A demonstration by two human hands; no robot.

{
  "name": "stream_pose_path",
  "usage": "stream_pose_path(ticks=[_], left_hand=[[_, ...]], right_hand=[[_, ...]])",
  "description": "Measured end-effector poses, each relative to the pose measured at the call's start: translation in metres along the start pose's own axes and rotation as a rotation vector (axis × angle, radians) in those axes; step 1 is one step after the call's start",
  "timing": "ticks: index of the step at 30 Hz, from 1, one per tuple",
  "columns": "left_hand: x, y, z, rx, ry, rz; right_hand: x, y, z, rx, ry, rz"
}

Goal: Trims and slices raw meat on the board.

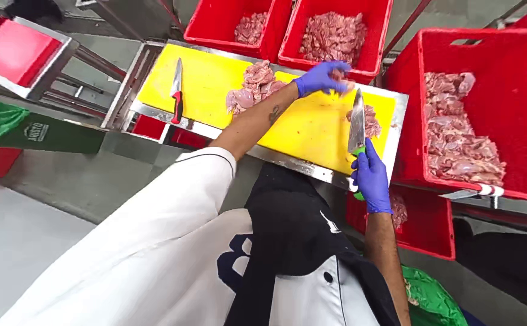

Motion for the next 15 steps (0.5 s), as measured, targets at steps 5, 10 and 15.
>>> stream_pose_path(ticks=[5,10,15], left_hand=[[-0.04,0.001,-0.016,0.379,0.228,0.355],[-0.013,-0.145,0.044,-0.217,0.185,1.042],[-0.009,-0.13,0.042,-0.192,0.178,0.864]], right_hand=[[-0.018,0.009,-0.001,0.025,0.019,-0.095],[-0.022,0.006,-0.005,-0.01,0.025,-0.35],[-0.029,0.036,-0.008,0.062,0.065,-0.287]])
Point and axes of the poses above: each hand's wrist, its own z-axis away from the middle knuckle, its own y-axis out of the back of the hand, x = y × z, the point moved 10 cm from there along -z, towards the middle knuckle, and after that the axes turned 8 degrees about z, right-handed, at the moved point
